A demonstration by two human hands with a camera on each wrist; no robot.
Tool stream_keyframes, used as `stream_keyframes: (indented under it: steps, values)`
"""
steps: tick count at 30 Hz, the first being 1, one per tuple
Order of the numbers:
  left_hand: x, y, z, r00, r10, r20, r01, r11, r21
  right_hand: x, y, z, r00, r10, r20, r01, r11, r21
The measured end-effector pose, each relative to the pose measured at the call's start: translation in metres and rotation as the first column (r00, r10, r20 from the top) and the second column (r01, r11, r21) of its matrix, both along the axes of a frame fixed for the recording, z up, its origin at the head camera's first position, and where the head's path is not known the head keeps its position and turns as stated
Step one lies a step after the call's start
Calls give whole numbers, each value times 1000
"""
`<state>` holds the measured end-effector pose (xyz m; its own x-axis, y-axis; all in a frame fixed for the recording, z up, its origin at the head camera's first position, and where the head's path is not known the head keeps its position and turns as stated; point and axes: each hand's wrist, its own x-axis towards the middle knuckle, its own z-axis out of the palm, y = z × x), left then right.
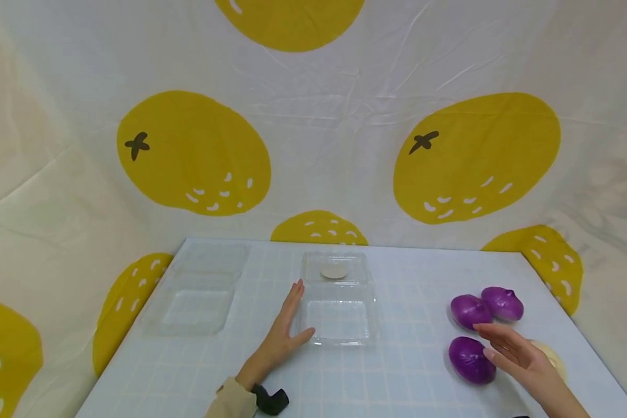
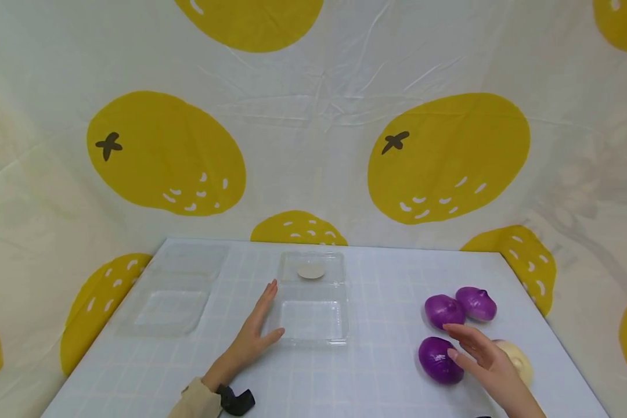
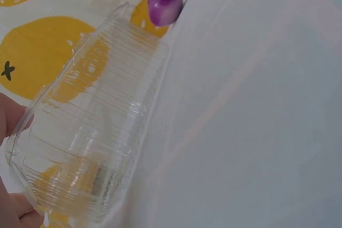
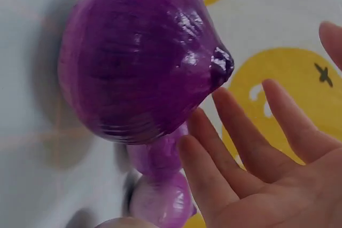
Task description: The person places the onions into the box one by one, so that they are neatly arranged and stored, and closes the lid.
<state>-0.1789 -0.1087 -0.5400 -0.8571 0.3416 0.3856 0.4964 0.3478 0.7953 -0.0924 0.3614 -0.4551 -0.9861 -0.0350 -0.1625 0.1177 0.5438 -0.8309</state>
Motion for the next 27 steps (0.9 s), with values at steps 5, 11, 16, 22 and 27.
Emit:
stream_keyframes:
  steps: [5,11,16,22,27]
  values:
    - [0,0,0,1000,0,0,0,1000,0,4,-1,-15,996,89,-22,-87,993,77]
    - [1,0,3,1000,-1,-13,1,1000,7,3,2,-27,979,175,-101,-160,977,143]
    - [0,0,1,1000,-2,-20,2,1000,13,1,7,-36,974,195,-115,-172,968,183]
    - [1,-1,3,1000,1,-9,-1,1000,4,-1,4,-36,982,162,-98,-134,960,245]
    - [-1,-2,-3,1000,2,2,-2,1000,-1,-4,1,-33,993,121,11,-120,961,250]
